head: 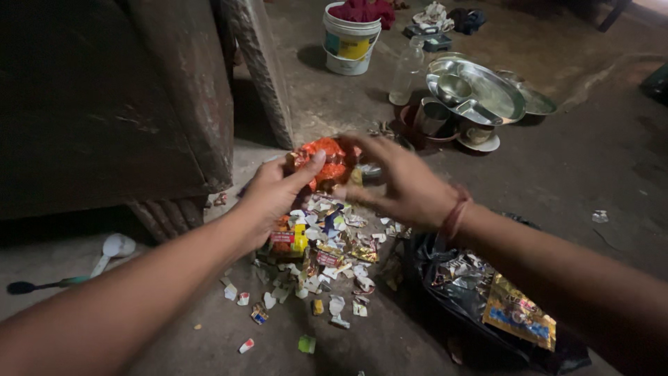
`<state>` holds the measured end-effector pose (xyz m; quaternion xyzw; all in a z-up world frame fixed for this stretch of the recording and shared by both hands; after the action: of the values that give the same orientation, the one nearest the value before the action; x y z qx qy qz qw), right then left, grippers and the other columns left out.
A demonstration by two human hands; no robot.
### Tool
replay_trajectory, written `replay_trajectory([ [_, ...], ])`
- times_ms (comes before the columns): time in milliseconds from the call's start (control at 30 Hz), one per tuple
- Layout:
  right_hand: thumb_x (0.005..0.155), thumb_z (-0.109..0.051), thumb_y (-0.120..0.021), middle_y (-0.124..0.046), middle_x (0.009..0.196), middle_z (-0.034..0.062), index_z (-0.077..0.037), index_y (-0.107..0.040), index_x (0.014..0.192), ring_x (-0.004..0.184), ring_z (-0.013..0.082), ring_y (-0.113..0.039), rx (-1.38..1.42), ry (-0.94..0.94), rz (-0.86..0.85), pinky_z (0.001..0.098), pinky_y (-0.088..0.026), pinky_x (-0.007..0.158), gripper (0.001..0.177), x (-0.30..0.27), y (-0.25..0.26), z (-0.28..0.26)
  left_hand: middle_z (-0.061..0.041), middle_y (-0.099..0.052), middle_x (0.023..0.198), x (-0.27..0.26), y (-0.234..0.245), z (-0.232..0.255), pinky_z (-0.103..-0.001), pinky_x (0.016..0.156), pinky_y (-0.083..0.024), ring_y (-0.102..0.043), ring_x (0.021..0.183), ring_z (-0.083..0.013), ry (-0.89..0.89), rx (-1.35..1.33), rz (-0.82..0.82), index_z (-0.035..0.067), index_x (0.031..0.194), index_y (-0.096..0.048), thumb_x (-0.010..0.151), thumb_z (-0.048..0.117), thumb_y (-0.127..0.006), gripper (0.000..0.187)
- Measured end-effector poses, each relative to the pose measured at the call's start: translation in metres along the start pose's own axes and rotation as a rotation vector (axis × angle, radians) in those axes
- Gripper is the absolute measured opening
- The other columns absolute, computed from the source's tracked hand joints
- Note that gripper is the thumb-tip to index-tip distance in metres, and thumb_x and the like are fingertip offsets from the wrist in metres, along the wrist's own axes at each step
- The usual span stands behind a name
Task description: The person sits on the floor and sorts through a pile of small wrappers and debris, picking up items one by one and placing them into a black plastic bag. The hands repeatedly gather, fold, and deposit the waste into the bag.
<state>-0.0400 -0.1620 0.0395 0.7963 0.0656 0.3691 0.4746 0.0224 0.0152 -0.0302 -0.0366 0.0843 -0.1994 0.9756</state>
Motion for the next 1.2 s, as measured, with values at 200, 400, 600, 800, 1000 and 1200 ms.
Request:
replay_trajectory([
  [200,0.086,-0.033,-0.072,-0.073,0.102,0.0171,-0.006,-0.047,0.142,0.085,0.0290,-0.076,0.097,-0.144,-0.112,0.0403,-0.061,0.071,0.067,-0.016,-0.020,0.019,-0.003,-0.077,0.094,-0.004,-0.022,-0.001,-0.025,0.075,-0.056,-0.070,0.082,-0.0086,-0.027,0.132,-0.157,0.007,0.107,-0.073,0.088,0.047,-0.070,0.044],
  [400,0.078,-0.008,-0.072,-0.077,0.087,0.0131,-0.008,-0.064,0.123,0.075,0.0282,-0.075,-0.082,-0.297,-0.190,0.0410,-0.059,0.066,0.045,-0.026,-0.016,0.050,-0.009,-0.074,0.103,0.000,-0.029,-0.010,-0.031,0.072,-0.055,-0.067,0.086,-0.0173,0.094,0.177,-0.140,0.003,0.122,-0.066,0.087,0.051,-0.072,0.060],
  [600,0.087,-0.019,-0.073,-0.078,0.083,0.0116,-0.010,-0.070,0.112,0.072,0.0258,-0.077,-0.042,-0.306,-0.301,0.0380,-0.059,0.066,0.026,-0.018,-0.018,0.040,-0.004,-0.072,0.119,0.002,-0.037,0.004,-0.029,0.087,-0.051,-0.068,0.107,-0.0133,-0.220,0.228,-0.122,0.020,0.145,-0.033,0.087,0.046,-0.078,0.078],
  [800,0.084,-0.024,-0.079,-0.076,0.094,0.0124,-0.004,-0.057,0.120,0.074,0.0261,-0.077,0.071,-0.189,-0.183,0.0369,-0.061,0.062,0.047,-0.003,0.009,0.014,-0.009,-0.076,0.110,0.005,-0.026,0.001,-0.032,0.074,-0.061,-0.074,0.091,-0.0178,0.039,0.152,-0.150,0.008,0.134,-0.059,0.088,0.043,-0.073,0.060],
  [1000,0.088,-0.018,-0.074,-0.078,0.090,0.0121,-0.005,-0.064,0.115,0.077,0.0277,-0.076,-0.066,-0.149,-0.204,0.0405,-0.060,0.065,0.032,0.010,0.016,0.002,-0.007,-0.077,0.105,0.001,-0.021,0.011,-0.031,0.070,-0.062,-0.074,0.087,-0.0160,-0.021,0.235,-0.197,0.009,0.131,-0.062,0.084,0.031,-0.075,0.053],
  [1200,0.097,-0.020,-0.062,-0.079,0.086,0.0105,-0.006,-0.066,0.123,0.074,0.0218,-0.080,0.193,-0.441,-0.148,0.0373,-0.065,0.068,0.030,0.010,0.012,0.008,-0.006,-0.075,0.107,0.009,-0.022,0.030,-0.027,0.080,-0.056,-0.069,0.095,-0.0119,-0.182,0.239,-0.021,0.006,0.123,-0.066,0.097,0.028,-0.067,0.034],
])
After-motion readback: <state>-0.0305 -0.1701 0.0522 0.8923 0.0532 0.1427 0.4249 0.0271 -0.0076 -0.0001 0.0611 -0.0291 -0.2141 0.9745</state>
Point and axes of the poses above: each hand's wrist, its own x-axis towards the middle knuckle, its own y-axis out of the back of the hand, z = x × y, the point moved 5 cm from there along x, towards the middle knuckle
